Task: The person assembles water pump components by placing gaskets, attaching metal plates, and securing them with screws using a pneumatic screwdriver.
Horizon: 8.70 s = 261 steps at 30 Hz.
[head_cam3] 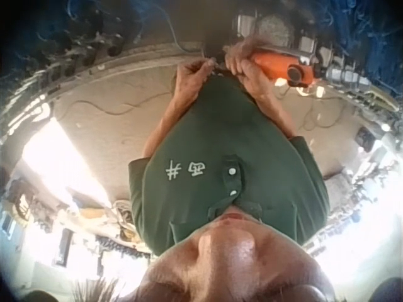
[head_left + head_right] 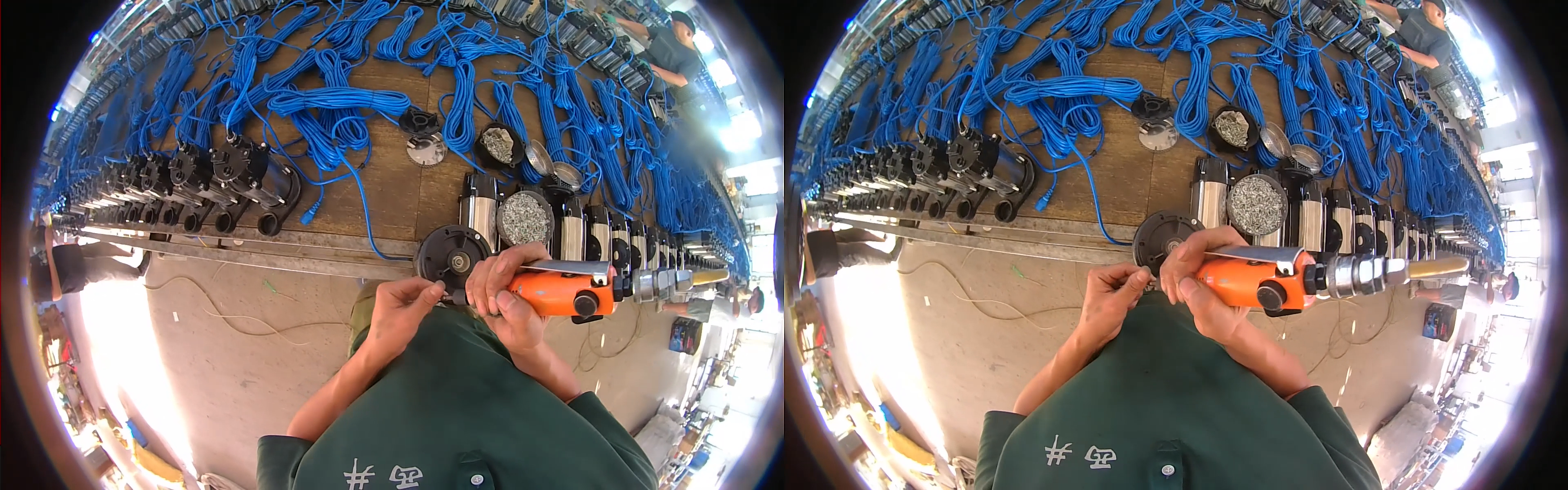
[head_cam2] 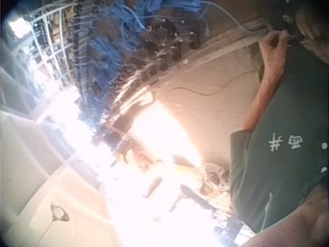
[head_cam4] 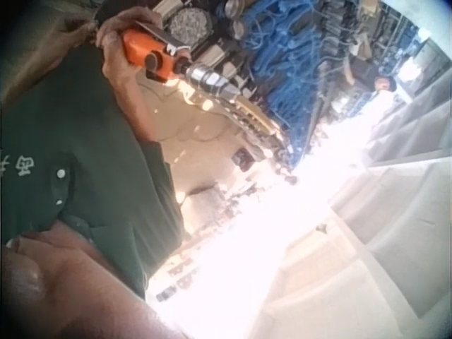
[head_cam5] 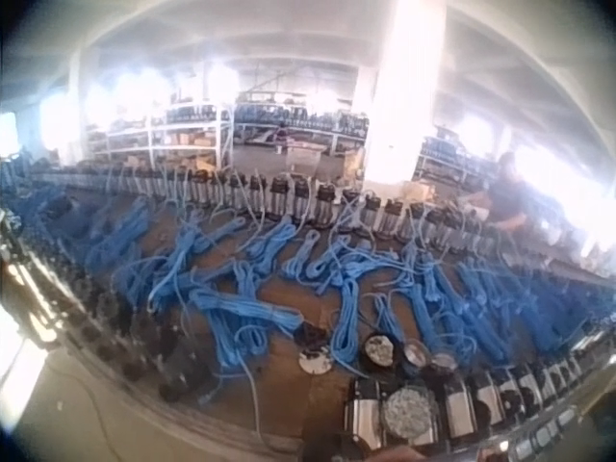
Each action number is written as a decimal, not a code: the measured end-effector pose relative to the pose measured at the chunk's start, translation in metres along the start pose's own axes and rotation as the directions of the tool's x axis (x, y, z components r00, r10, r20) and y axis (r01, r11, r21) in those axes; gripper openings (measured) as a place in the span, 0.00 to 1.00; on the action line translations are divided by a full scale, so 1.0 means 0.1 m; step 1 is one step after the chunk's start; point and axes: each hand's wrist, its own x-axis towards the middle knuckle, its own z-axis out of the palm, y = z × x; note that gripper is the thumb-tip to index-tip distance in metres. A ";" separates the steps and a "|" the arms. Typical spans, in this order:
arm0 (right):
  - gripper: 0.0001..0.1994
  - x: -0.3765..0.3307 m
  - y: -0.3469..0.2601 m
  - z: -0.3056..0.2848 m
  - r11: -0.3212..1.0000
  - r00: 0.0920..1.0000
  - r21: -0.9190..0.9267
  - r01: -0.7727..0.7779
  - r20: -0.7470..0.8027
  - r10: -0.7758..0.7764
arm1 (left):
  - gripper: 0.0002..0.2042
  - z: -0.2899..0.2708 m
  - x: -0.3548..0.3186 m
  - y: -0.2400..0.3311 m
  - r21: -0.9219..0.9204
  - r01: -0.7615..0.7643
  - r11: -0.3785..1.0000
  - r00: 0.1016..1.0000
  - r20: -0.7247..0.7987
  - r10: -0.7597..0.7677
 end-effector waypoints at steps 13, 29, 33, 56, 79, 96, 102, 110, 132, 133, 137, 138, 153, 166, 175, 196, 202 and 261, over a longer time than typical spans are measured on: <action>0.10 -0.07 0.16 -0.02 0.939 0.993 -0.338 -0.063 0.069 0.091 | 0.12 -0.12 0.18 -0.13 0.709 -0.479 0.517 0.834 0.185 0.520; 0.14 0.00 0.12 0.08 0.807 0.972 -0.590 0.020 0.202 0.124 | 0.10 -0.17 0.11 -0.23 0.562 -0.413 0.717 0.878 0.036 0.477; 0.20 -0.03 0.08 0.06 0.923 0.991 -0.368 0.108 0.111 -0.071 | 0.10 -0.33 -0.02 -0.22 -0.351 -0.031 0.936 0.947 -0.309 -0.085; 0.16 0.36 -0.06 0.21 0.979 0.977 0.069 0.193 -0.110 -0.185 | 0.16 0.00 0.25 0.46 -0.466 0.149 0.872 0.987 0.130 -0.099; 0.12 0.50 0.01 0.06 0.975 0.970 -0.031 0.221 -0.096 -0.223 | 0.14 0.21 0.54 0.51 -0.591 0.292 0.752 0.946 0.063 -0.318; 0.12 0.58 0.05 -0.02 0.962 0.952 -0.055 0.267 -0.142 -0.273 | 0.14 0.23 0.68 0.58 -0.529 0.291 0.797 0.946 0.032 -0.323; 0.14 0.59 0.05 -0.24 0.971 0.980 -0.136 0.198 0.044 -0.194 | 0.16 0.14 0.84 0.59 -0.173 0.357 0.918 0.934 0.046 -0.355; 0.14 0.51 0.30 -0.28 0.981 0.981 -0.186 0.060 -0.168 -0.091 | 0.11 -0.08 1.07 0.39 0.410 -0.190 0.892 0.966 0.239 0.096; 0.16 0.54 0.31 -0.14 0.881 0.996 -0.472 -0.028 -0.086 -0.014 | 0.09 -0.24 0.76 0.20 -0.132 0.023 0.991 0.994 -0.107 -0.037; 0.17 0.54 0.28 -0.13 0.900 0.993 -0.435 -0.010 -0.107 -0.041 | 0.10 -0.24 0.74 0.28 -0.156 0.039 0.987 0.994 -0.095 -0.054; 0.16 0.58 0.07 0.02 0.984 0.984 -0.105 0.143 -0.087 -0.152 | 0.11 -0.18 0.64 0.48 -0.367 0.147 0.919 0.989 0.027 -0.147; 0.16 0.58 0.04 0.06 0.981 0.979 -0.098 0.165 -0.103 -0.175 | 0.11 -0.14 0.62 0.47 -0.421 0.188 0.887 0.982 0.097 -0.162; 0.13 0.42 -0.06 -0.10 0.953 0.954 -0.073 0.295 -0.031 -0.298 | 0.13 0.26 0.54 0.57 -0.373 0.270 0.887 0.959 0.183 -0.215; 0.15 -0.35 -0.14 -0.39 0.956 0.994 -0.294 0.014 -0.097 -0.044 | 0.16 0.30 0.17 0.16 0.726 -0.476 0.496 0.878 0.422 0.225; 0.10 -0.21 -0.17 -0.19 0.877 0.999 -0.478 -0.036 -0.034 0.023 | 0.06 0.19 0.15 0.17 0.865 -0.413 0.283 0.904 0.354 0.239; 0.10 -0.18 -0.15 -0.24 0.816 0.994 -0.575 -0.059 0.038 0.099 | 0.05 0.05 0.17 0.27 0.322 -0.116 0.939 0.993 0.070 0.099; 0.13 -0.08 -0.34 -0.25 0.790 0.990 -0.612 -0.036 0.085 0.111 | 0.10 -0.42 0.41 0.18 -0.606 0.043 0.794 0.923 -0.280 -0.263; 0.14 0.46 0.04 0.16 0.987 0.997 -0.142 0.070 0.039 -0.065 | 0.15 -0.25 0.37 0.37 -0.610 0.162 0.776 0.978 -0.007 -0.209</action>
